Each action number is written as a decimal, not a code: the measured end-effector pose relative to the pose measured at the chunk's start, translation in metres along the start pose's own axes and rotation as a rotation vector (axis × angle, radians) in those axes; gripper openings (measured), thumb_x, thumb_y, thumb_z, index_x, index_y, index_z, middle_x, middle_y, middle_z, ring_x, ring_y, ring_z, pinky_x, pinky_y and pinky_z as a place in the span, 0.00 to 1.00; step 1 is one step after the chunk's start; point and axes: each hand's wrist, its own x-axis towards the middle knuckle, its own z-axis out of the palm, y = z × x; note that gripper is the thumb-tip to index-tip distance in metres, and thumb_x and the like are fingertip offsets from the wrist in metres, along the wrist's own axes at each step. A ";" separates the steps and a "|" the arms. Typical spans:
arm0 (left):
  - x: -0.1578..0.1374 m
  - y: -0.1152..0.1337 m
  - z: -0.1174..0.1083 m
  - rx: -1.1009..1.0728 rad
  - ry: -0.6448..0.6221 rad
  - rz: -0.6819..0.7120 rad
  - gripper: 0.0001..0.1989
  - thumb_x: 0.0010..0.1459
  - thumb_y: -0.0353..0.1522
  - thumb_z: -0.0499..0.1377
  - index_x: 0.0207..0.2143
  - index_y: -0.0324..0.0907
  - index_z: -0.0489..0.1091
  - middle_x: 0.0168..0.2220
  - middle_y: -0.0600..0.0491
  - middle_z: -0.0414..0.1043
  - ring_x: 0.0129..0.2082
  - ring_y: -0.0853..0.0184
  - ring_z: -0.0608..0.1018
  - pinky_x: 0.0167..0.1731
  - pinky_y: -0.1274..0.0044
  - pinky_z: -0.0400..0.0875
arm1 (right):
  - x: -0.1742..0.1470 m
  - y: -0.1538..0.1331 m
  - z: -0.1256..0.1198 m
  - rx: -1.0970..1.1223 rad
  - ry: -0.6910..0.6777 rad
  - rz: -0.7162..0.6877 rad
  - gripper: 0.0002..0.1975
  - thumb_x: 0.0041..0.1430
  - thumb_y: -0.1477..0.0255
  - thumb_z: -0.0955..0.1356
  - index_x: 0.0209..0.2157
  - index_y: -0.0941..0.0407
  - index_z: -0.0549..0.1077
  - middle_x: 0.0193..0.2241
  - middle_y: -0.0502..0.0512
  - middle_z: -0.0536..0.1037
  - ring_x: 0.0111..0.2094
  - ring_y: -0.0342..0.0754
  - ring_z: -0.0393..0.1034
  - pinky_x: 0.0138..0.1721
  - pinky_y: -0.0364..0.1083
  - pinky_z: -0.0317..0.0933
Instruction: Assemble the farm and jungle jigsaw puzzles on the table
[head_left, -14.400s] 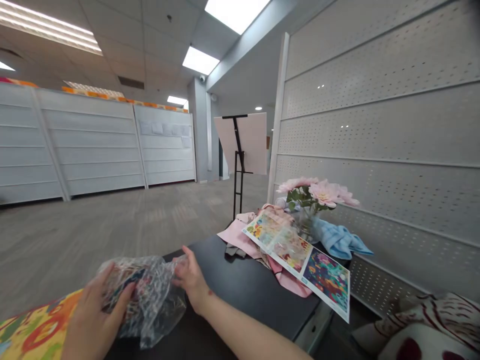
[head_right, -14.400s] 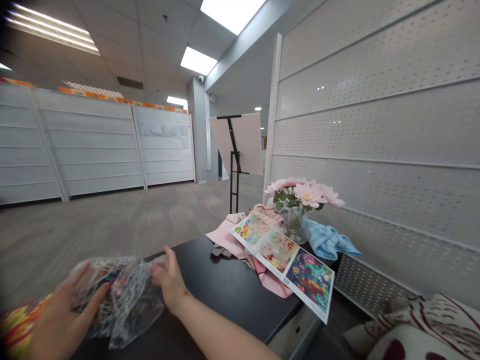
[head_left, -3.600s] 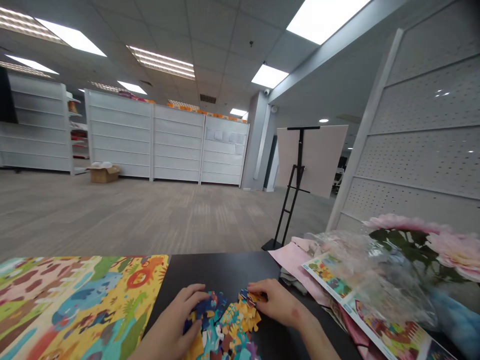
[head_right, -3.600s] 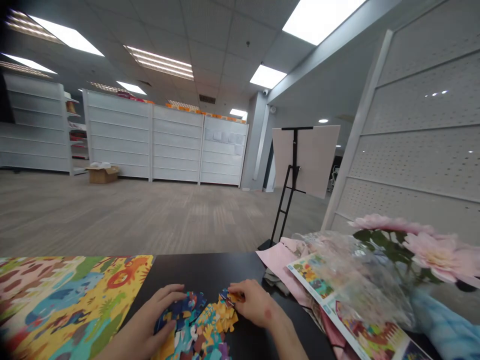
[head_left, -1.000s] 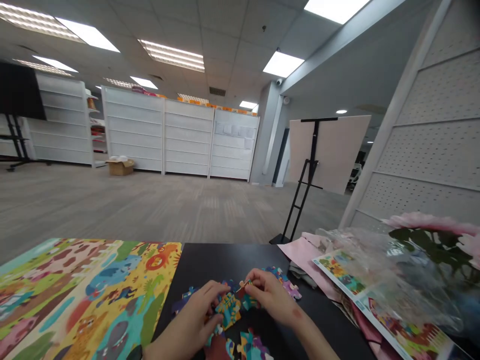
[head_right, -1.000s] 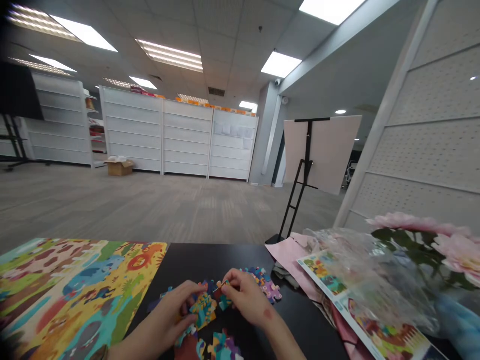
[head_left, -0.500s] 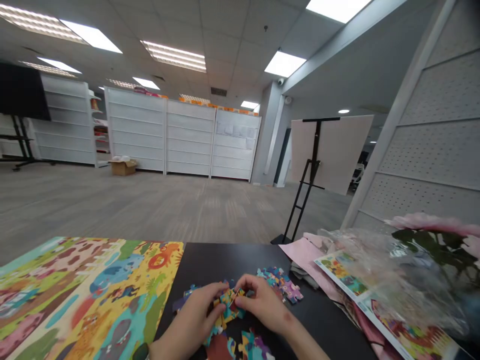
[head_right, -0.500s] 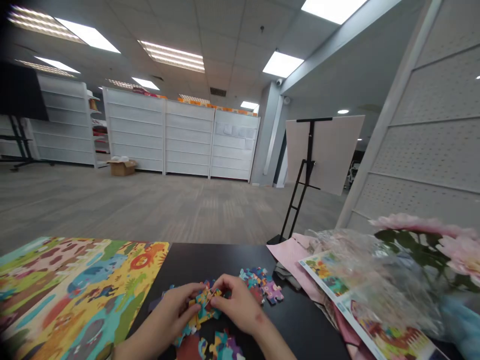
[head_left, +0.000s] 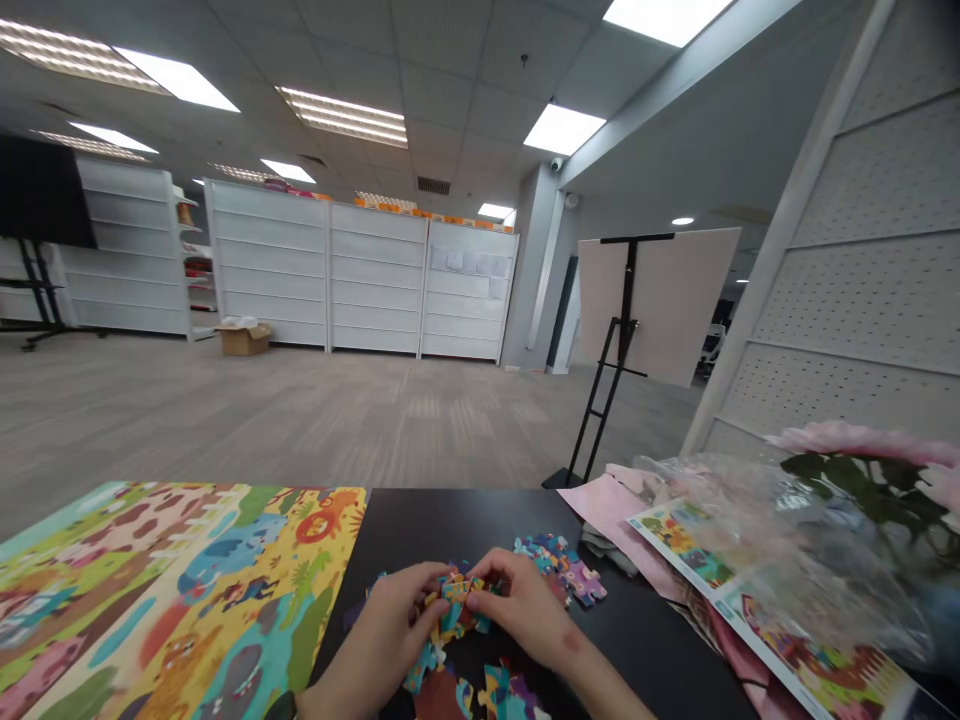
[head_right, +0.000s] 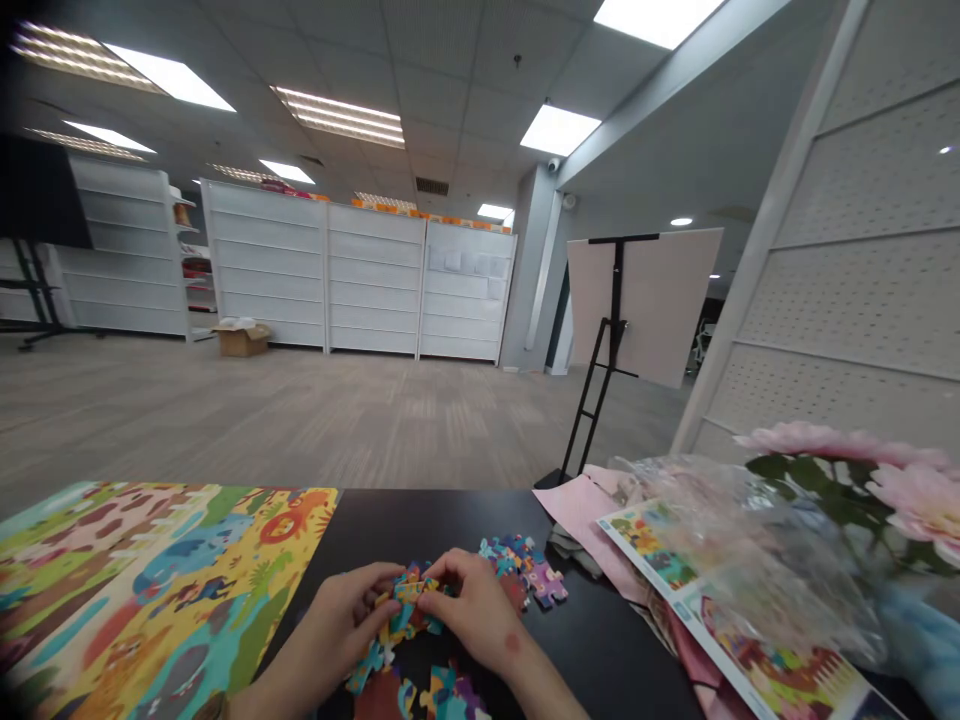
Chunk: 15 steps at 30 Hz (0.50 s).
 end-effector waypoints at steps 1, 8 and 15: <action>0.000 0.001 -0.001 -0.010 0.007 -0.007 0.14 0.61 0.32 0.59 0.49 0.45 0.77 0.39 0.51 0.82 0.34 0.63 0.80 0.37 0.77 0.74 | 0.000 -0.001 -0.001 -0.003 0.008 -0.003 0.06 0.52 0.68 0.74 0.31 0.56 0.80 0.32 0.53 0.82 0.35 0.50 0.75 0.35 0.44 0.63; 0.003 0.000 -0.002 0.005 -0.037 -0.023 0.15 0.61 0.33 0.58 0.49 0.44 0.76 0.34 0.52 0.80 0.29 0.66 0.79 0.30 0.79 0.71 | 0.005 -0.002 -0.027 0.179 0.034 0.052 0.13 0.51 0.62 0.75 0.26 0.56 0.73 0.27 0.53 0.80 0.30 0.47 0.72 0.33 0.44 0.61; 0.000 -0.003 0.000 0.037 0.033 0.065 0.13 0.61 0.31 0.59 0.48 0.46 0.77 0.39 0.52 0.82 0.35 0.64 0.81 0.37 0.77 0.74 | 0.001 0.008 -0.013 0.167 -0.129 0.110 0.24 0.45 0.65 0.76 0.46 0.56 0.78 0.38 0.54 0.81 0.32 0.47 0.75 0.32 0.43 0.63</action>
